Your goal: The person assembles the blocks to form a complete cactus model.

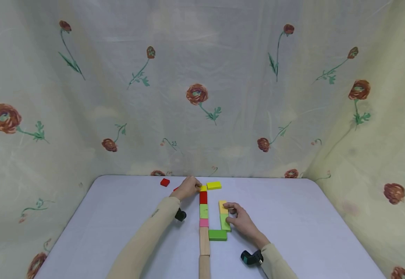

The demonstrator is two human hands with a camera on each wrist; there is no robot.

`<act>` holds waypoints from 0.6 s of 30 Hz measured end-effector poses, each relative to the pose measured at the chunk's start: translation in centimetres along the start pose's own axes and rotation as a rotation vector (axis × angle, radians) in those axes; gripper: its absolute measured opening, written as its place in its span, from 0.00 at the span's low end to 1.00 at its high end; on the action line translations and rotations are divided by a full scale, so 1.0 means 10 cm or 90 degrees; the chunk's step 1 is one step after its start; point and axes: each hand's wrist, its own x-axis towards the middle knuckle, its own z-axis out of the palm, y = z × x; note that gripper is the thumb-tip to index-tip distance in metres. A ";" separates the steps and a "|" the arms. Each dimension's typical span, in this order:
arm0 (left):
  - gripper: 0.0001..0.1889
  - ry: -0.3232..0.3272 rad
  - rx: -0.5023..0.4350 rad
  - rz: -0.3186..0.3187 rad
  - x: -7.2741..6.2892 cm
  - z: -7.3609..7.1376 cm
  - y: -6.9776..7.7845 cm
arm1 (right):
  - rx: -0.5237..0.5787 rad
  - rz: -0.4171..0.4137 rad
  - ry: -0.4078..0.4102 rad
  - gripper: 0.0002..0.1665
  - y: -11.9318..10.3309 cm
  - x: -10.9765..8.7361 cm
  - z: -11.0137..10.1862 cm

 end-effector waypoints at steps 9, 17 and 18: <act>0.15 -0.006 0.003 -0.016 -0.04 0.01 0.01 | -0.013 0.001 -0.007 0.27 0.02 0.00 0.01; 0.16 0.011 0.003 -0.025 -0.04 -0.01 0.01 | -0.011 0.002 -0.006 0.27 0.02 0.02 0.01; 0.16 0.014 0.001 -0.027 -0.04 -0.01 0.01 | -0.010 0.003 -0.005 0.27 0.02 0.02 0.01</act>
